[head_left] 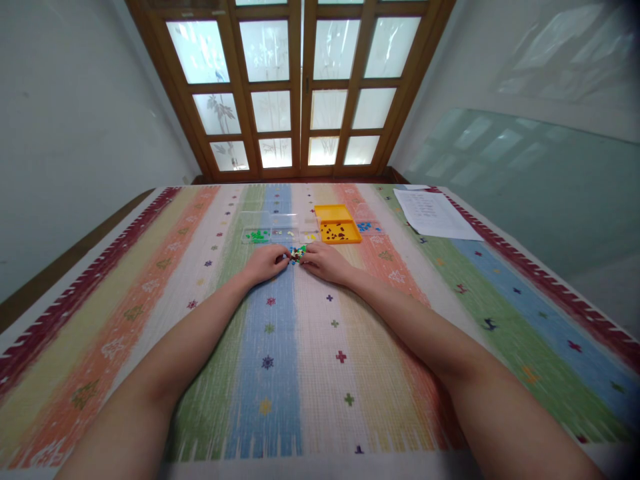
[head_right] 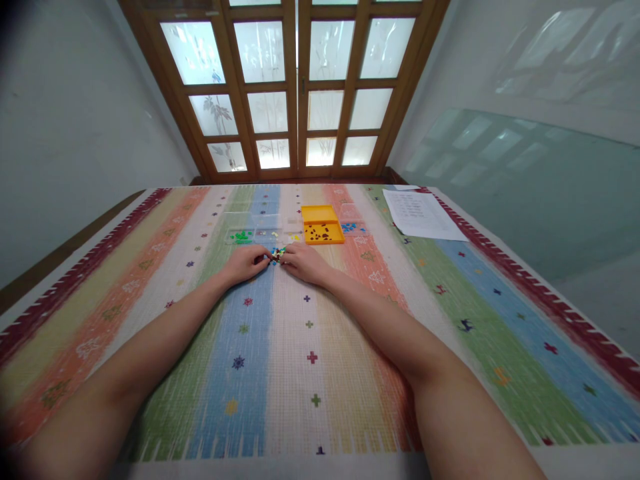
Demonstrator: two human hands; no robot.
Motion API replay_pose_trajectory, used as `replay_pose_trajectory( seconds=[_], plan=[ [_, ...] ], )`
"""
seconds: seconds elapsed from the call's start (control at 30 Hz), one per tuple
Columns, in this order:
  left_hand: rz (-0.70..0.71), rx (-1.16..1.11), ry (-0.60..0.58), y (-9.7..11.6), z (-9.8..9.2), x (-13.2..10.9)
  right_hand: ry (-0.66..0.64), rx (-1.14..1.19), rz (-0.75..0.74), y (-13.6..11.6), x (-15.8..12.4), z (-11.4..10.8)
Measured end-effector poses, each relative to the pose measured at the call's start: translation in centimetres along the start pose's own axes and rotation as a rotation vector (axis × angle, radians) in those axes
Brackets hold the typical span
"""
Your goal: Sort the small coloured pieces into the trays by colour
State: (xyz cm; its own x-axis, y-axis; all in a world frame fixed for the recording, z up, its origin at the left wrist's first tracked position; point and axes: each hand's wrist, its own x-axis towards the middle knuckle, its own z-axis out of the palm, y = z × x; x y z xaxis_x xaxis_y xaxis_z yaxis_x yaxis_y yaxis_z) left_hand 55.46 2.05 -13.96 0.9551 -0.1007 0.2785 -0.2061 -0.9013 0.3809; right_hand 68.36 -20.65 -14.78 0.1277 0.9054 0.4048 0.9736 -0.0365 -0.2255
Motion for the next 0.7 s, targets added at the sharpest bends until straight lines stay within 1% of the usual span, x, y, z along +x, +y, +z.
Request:
replay_pose_trajectory(
  seconds=[0.1, 0.23, 0.33, 0.43, 0.53, 0.6, 0.7],
  plan=[
    [0.048, 0.024, -0.028, 0.7, -0.3, 0.0, 0.121, -0.002, 0.090, 1.0, -0.2, 0.0],
    [0.096, 0.054, -0.076, 1.1, -0.5, 0.0, 0.321, 0.039, 0.325, 3.2, -0.6, -0.6],
    [0.091, 0.067, -0.093, 1.0, -0.3, 0.0, 0.409, 0.044, 0.467, 4.9, -1.1, -1.3],
    [0.090, 0.067, -0.100, 0.7, -0.1, -0.1, 0.457, 0.019, 0.573, 6.3, -1.6, -1.6],
    [0.093, 0.066, -0.096, 0.5, 0.0, -0.1, 0.488, -0.004, 0.644, 7.1, -1.8, -1.3],
    [0.094, 0.063, -0.093, 0.5, 0.1, -0.1, 0.492, -0.005, 0.660, 7.2, -1.9, -1.1],
    [0.087, 0.063, -0.088, 0.5, 0.2, -0.1, 0.468, 0.019, 0.617, 6.7, -1.7, -0.9]
  ],
)
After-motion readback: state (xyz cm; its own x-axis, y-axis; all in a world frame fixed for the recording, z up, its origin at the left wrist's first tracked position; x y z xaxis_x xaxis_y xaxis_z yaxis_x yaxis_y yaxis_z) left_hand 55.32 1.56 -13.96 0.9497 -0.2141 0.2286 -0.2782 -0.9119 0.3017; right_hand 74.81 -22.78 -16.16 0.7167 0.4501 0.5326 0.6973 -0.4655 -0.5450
